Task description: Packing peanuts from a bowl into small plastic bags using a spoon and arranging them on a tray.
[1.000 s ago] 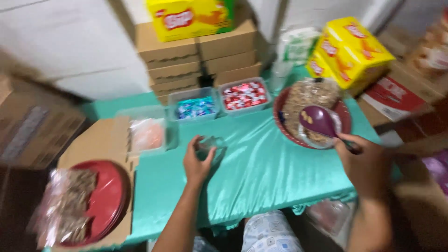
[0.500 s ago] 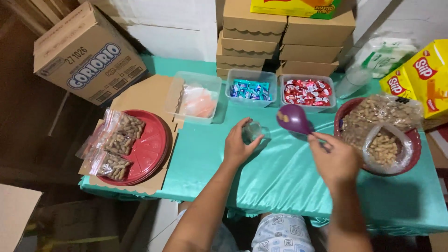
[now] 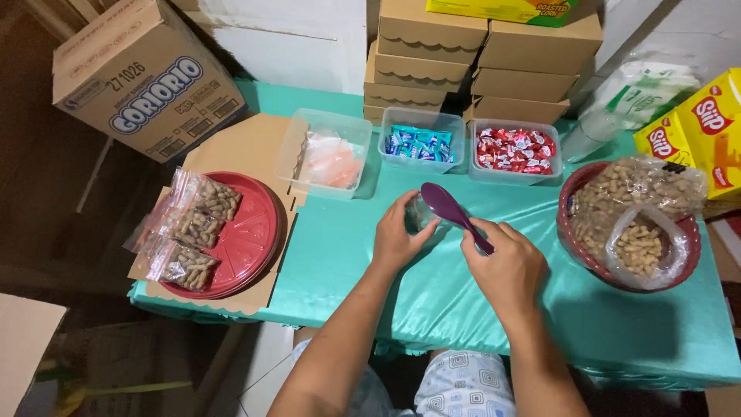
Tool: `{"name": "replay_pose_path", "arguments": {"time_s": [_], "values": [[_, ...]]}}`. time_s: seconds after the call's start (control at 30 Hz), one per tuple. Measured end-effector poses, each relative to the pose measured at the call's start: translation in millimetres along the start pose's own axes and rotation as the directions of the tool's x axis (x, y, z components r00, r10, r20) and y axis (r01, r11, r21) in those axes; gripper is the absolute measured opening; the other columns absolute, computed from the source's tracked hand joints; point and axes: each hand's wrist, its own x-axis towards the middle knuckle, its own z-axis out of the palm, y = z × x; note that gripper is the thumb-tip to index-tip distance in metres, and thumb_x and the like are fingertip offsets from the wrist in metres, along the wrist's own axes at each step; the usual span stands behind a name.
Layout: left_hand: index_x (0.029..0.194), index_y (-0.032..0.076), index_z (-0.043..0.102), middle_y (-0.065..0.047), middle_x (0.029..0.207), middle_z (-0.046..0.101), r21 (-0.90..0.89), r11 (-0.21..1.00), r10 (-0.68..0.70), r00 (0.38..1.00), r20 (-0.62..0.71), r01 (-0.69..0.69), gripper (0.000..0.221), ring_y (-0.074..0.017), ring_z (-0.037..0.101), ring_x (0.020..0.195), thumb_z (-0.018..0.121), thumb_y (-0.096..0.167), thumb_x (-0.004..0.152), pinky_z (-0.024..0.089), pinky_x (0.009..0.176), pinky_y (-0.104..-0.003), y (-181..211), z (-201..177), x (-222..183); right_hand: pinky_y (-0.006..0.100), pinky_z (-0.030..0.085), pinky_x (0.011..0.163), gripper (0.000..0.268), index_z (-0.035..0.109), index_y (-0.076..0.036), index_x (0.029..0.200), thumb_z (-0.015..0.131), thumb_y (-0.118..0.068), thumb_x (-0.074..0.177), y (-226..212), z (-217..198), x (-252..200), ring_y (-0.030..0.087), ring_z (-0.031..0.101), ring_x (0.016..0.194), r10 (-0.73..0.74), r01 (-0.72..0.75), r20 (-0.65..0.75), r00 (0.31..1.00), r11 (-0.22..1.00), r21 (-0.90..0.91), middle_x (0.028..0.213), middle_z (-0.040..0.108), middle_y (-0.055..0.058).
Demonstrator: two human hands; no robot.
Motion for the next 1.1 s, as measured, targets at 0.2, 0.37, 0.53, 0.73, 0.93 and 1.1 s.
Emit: {"name": "replay_pose_path", "arguments": {"time_s": [0.2,0.37,0.53,0.73,0.93,1.1], "values": [[0.138,0.005,0.059,-0.014,0.123,0.072,0.001,1.0,0.0,1.0,0.001,0.0,0.07,-0.0296,0.07,0.116,0.089,0.033,0.08,0.056,0.103,-0.042,-1.4,1.4,-0.8,0.032,0.059,0.066,0.018,0.081,-0.022,0.105,0.079,-0.029,0.088,5.8,-5.5,0.6,0.018,0.074,0.077,0.005,-0.006,0.019,1.0,1.0,0.015,0.077,0.07,-0.004],[0.136,0.007,0.06,-0.012,0.121,0.073,-0.016,1.0,0.017,1.0,0.008,-0.017,0.07,-0.0294,0.071,0.114,0.091,0.033,0.079,0.056,0.103,-0.042,-6.6,2.6,-1.3,0.033,0.059,0.066,0.02,0.081,-0.022,0.106,0.081,-0.033,0.089,11.5,-15.0,2.1,0.019,0.074,0.078,0.036,-0.035,-0.019,0.999,0.999,0.02,0.08,0.072,-0.003],[0.135,0.009,0.06,-0.014,0.121,0.072,-0.017,1.0,-0.022,1.0,0.019,0.023,0.066,-0.0343,0.069,0.116,0.09,0.03,0.08,0.054,0.102,-0.046,-5.9,5.0,-0.5,0.039,0.06,0.071,0.019,0.08,-0.022,0.108,0.076,-0.036,0.095,50.4,-18.3,1.8,0.025,0.075,0.081,0.097,-0.089,-0.084,0.992,0.991,0.102,0.085,0.075,0.001],[0.138,0.011,0.057,-0.01,0.122,0.073,0.061,0.995,-0.082,0.997,-0.014,0.082,0.068,-0.0317,0.07,0.112,0.09,0.025,0.08,0.054,0.1,-0.046,-3.4,5.3,-2.2,0.047,0.059,0.074,0.015,0.078,-0.014,0.108,0.065,-0.02,0.102,109.5,-62.7,0.9,0.036,0.074,0.087,0.226,-0.192,-0.142,0.964,0.957,0.218,0.086,0.076,0.012],[0.143,0.011,0.053,-0.007,0.126,0.072,0.06,0.996,-0.074,0.997,0.002,0.073,0.073,-0.0286,0.07,0.111,0.09,0.024,0.082,0.054,0.101,-0.043,-13.0,8.4,-2.8,0.047,0.056,0.077,0.015,0.079,-0.01,0.108,0.066,-0.01,0.1,147.5,-108.6,-24.4,0.037,0.074,0.093,0.477,-0.434,-0.104,0.873,0.856,0.282,0.091,0.077,0.016],[0.144,0.008,0.052,-0.01,0.127,0.071,0.062,0.998,-0.022,1.0,0.007,0.021,0.071,-0.0298,0.07,0.11,0.089,0.021,0.085,0.053,0.101,-0.044,-4.8,8.7,-1.7,0.04,0.057,0.083,0.022,0.08,-0.023,0.112,0.078,-0.023,0.09,152.8,-138.1,-34.7,0.03,0.074,0.097,0.71,-0.694,-0.013,0.704,0.692,0.199,0.095,0.077,0.01]]}}
